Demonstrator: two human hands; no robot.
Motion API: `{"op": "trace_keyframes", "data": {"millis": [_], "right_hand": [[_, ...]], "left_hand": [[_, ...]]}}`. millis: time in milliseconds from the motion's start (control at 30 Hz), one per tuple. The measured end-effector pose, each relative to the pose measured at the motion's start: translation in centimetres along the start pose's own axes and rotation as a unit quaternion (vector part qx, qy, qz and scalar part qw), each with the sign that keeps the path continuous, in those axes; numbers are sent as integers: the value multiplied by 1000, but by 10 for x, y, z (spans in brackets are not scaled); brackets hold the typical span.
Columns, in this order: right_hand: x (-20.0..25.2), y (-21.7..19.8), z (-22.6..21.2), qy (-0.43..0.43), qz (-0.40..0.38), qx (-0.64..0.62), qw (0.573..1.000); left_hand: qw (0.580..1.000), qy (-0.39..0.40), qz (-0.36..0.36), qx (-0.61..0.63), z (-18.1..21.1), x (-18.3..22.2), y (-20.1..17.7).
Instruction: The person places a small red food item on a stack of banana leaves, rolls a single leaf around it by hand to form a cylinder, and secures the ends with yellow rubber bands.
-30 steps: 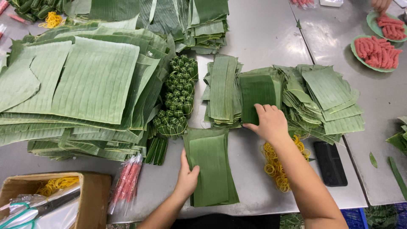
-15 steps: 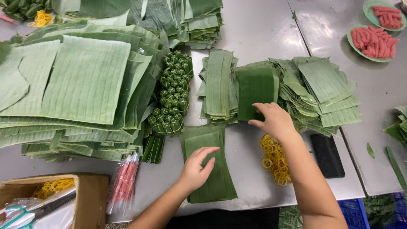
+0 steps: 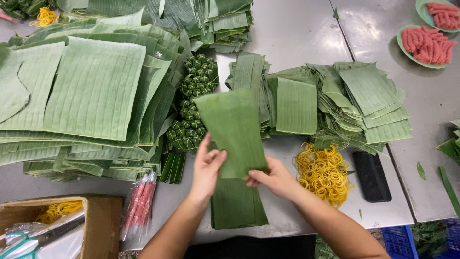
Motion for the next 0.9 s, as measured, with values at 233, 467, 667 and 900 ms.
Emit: {"op": "trace_keyframes", "data": {"millis": [233,467,667,900], "right_hand": [[-81,-25,-47,-296,42,550,780],[-129,-33,17,-139,-113,679,712],[-140,-46,0,-110,-119,642,749],[-135,-28,21,-161,-171,778,582]], "left_hand": [[871,-92,12,-482,-40,52,-41],[873,-83,78,-474,-36,83,-40],[806,-34,62,-587,-21,78,-24],[806,95,61,-581,-7,59,-17]]}}
Point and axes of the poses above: each hand's wrist, its own x-axis away from the middle knuckle, its own y-axis out of the palm, z = x × y, the point moved 8 cm from there along -x, towards the middle knuckle, and after that the axes turned 11 degrees about -y, right-handed, at the moved point
